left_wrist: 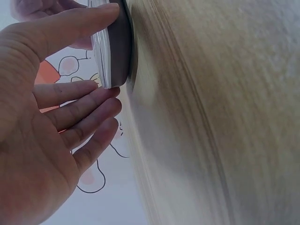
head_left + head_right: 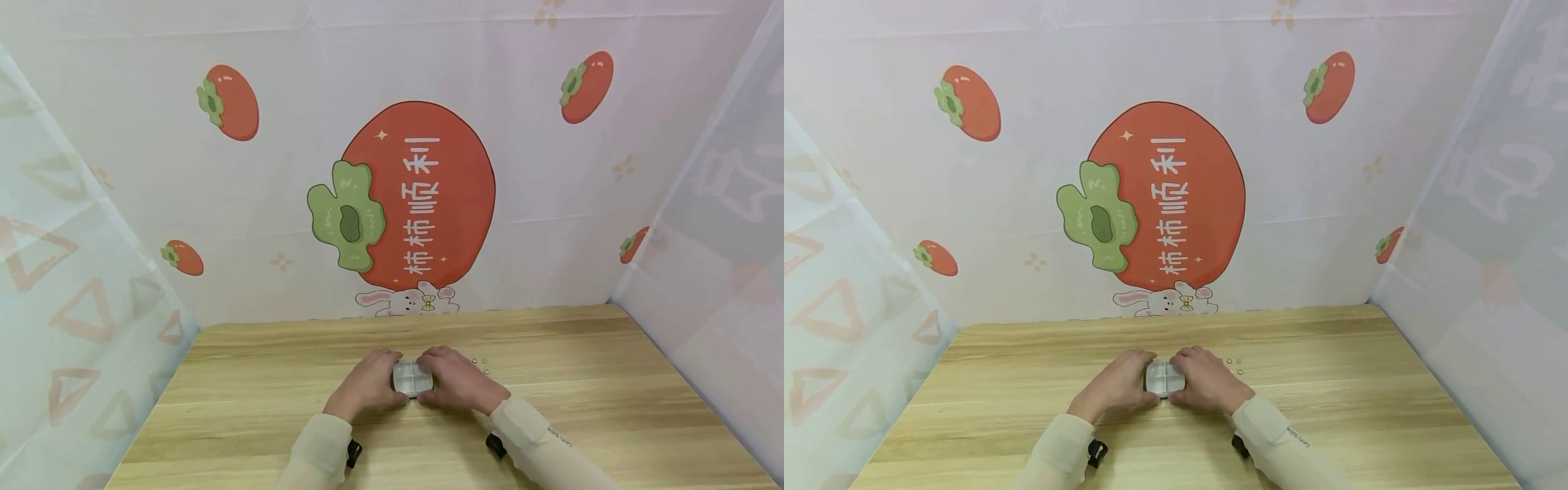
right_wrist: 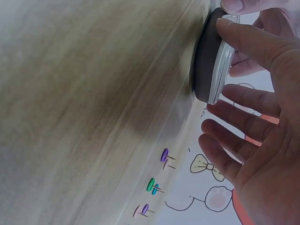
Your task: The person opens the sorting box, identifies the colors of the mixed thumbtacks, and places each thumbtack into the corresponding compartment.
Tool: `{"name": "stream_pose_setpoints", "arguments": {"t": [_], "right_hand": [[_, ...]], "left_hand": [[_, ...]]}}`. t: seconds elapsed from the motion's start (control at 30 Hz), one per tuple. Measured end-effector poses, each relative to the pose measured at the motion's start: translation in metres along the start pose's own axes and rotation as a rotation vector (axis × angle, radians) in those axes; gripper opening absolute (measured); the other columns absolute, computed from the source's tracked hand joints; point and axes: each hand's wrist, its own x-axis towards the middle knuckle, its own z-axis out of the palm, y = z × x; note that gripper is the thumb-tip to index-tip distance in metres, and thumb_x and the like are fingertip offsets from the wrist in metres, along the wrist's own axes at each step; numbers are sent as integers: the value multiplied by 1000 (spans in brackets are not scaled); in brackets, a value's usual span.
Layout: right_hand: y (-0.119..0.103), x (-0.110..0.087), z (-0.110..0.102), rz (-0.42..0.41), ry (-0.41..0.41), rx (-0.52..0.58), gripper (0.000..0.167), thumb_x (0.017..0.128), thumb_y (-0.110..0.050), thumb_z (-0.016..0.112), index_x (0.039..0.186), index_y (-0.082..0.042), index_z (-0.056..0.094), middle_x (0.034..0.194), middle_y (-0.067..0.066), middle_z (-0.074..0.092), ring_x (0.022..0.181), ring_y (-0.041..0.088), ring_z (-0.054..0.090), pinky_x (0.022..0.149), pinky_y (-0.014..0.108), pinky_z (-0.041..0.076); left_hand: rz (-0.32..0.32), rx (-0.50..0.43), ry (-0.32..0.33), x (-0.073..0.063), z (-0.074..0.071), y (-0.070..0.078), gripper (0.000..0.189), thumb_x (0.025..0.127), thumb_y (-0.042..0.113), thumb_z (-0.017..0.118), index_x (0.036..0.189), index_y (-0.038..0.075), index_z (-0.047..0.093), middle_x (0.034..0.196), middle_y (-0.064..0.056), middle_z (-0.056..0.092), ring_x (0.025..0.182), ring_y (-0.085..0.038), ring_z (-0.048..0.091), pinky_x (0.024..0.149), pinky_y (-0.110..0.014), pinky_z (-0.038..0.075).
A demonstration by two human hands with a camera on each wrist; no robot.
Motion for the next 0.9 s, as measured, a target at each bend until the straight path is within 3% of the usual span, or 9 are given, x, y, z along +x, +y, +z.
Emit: {"name": "stream_pose_setpoints", "arguments": {"t": [0.33,0.57,0.7,0.9], "right_hand": [[1,4,-6,3,-48,25,53,81,-36,87,122,-7,70,122,6,66,111,23,59,95,43,51],[5,8,-13,-31,-92,122,43,86,-32,83,119,-7,71,115,4,69,98,14,58,85,35,52],[7,9,-18,-30,-134,182,42,91,-31,78,123,-4,70,117,5,69,99,14,60,88,37,52],[9,7,-19,28,-160,220,48,92,-37,76,129,-6,67,123,4,66,105,17,59,93,42,51]], "left_hand": [[1,-10,8,2,1,1,75,72,27,94,131,-4,61,122,-15,65,109,-26,61,96,-43,50],[-21,-36,2,2,0,2,78,71,27,95,133,-5,59,127,-17,64,112,-28,60,97,-43,50],[-27,-47,6,3,1,1,78,70,27,95,132,-5,60,129,-17,63,117,-31,59,100,-45,48],[-30,-66,12,2,1,0,78,69,30,96,130,-4,61,122,-14,65,112,-29,59,98,-46,49]]}}
